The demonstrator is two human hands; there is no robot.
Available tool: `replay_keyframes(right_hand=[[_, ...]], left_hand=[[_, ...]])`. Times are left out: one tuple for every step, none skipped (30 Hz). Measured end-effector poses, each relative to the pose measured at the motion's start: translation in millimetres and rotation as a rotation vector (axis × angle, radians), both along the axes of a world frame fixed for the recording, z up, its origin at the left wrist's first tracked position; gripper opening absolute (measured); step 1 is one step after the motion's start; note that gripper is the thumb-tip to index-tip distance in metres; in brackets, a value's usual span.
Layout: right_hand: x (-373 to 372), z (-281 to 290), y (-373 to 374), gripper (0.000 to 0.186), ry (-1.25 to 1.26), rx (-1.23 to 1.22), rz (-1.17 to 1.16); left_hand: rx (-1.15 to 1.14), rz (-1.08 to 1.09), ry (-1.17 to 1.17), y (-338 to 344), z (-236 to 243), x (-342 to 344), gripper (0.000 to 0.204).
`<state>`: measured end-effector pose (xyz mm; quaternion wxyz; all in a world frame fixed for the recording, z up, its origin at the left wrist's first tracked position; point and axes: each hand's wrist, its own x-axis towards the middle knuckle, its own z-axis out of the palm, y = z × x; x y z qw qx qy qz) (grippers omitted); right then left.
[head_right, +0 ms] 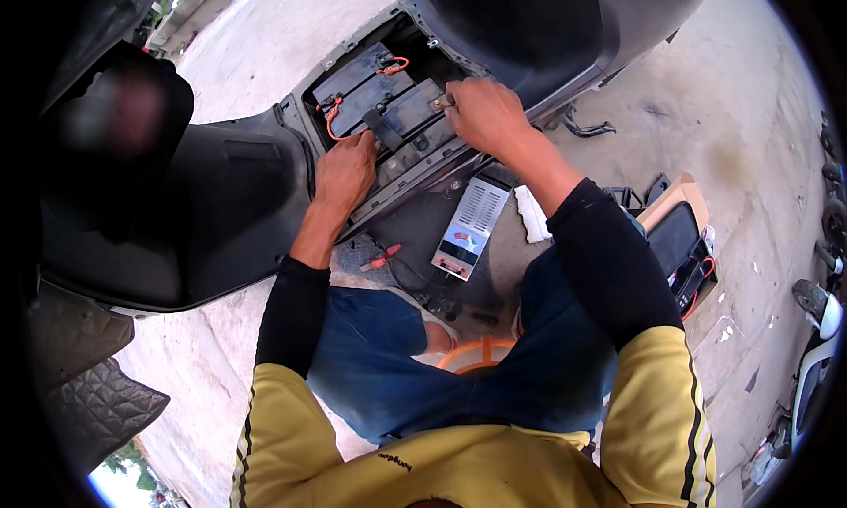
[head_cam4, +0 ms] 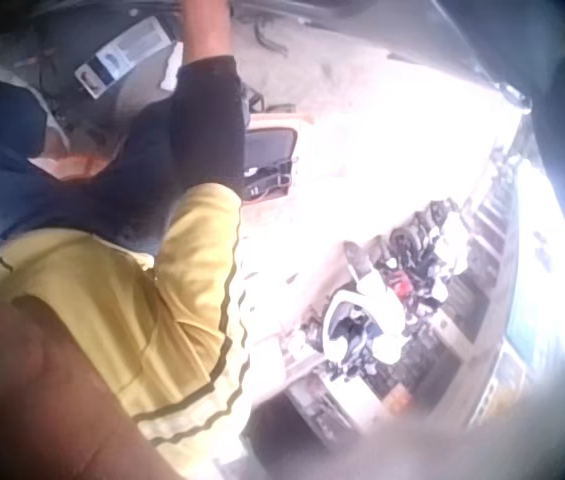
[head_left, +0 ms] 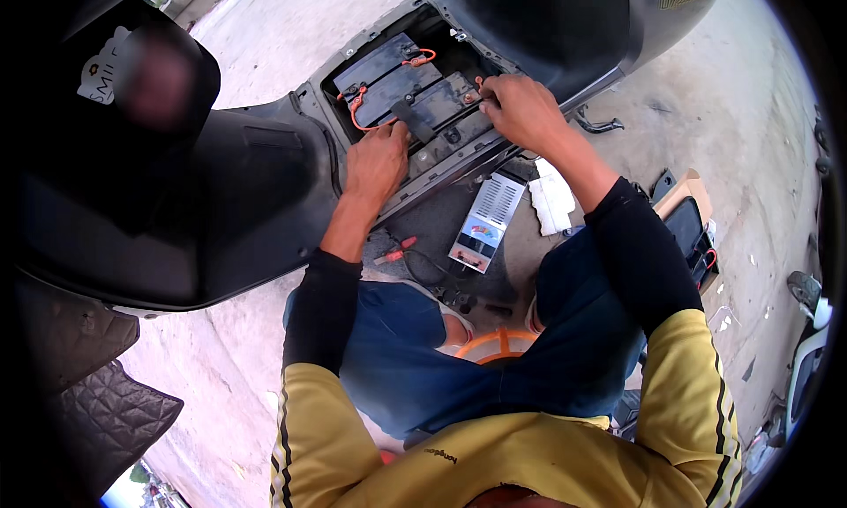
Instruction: The person uses a power drill to remove screws from a scooter's under-seat compartment, then connects a digital battery tester to the battery terminals and operates it. Later, the person connects an analog battery tester and observes the gauge.
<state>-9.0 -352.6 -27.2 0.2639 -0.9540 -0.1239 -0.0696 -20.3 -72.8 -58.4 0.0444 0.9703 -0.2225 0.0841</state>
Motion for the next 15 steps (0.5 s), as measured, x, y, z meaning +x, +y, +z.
replay_keyframes(right_hand=[[6,-4,0,0.023,0.0,-0.005,-0.007],[11,-7,1,0.024,-0.001,-0.01,-0.015],[15,-10,2,0.025,-0.001,-0.014,-0.023],[20,-14,5,0.026,-0.009,-0.023,-0.014],[24,-18,9,0.026,-0.017,-0.031,-0.007],[28,-22,12,0.026,-0.024,-0.039,-0.002],[29,-24,16,0.026,-0.047,-0.079,0.004],[30,-25,21,0.026,-0.07,-0.119,0.009],[32,-27,25,0.027,-0.092,-0.158,0.012],[33,-30,26,0.027,-0.105,-0.175,0.025],[36,-33,26,0.027,-0.118,-0.192,0.037],[38,-36,27,0.027,-0.132,-0.208,0.047],[40,-42,26,0.02,-0.178,-0.21,0.04],[43,-44,25,0.015,-0.169,-0.213,0.047],[47,-46,27,0.013,-0.162,-0.216,0.049]], left_hand=[[-0.003,0.035,0.032,-2,4,0,0.018],[-0.005,0.069,0.063,-4,8,-1,0.019],[0.002,0.095,0.08,-5,14,-4,0.019],[0.011,0.119,0.096,-4,21,-7,0.019],[0.02,0.141,0.113,-3,25,-9,0.019],[-0.02,0.096,0.076,-3,23,-8,0.02],[-0.058,0.056,0.044,0,20,-11,0.02],[-0.096,0.015,0.012,2,18,-12,0.02],[-0.06,0.019,0.014,4,17,-9,0.019],[-0.031,0.022,0.022,1,14,-6,0.019],[-0.002,0.022,0.029,-1,12,-5,0.018],[0.005,0.013,0.017,0,11,-5,0.017],[0.006,-0.008,0.003,-2,10,-3,0.016],[0.004,-0.035,-0.012,-5,10,0,0.015],[0.036,-0.026,-0.007,-7,12,2,0.015]])
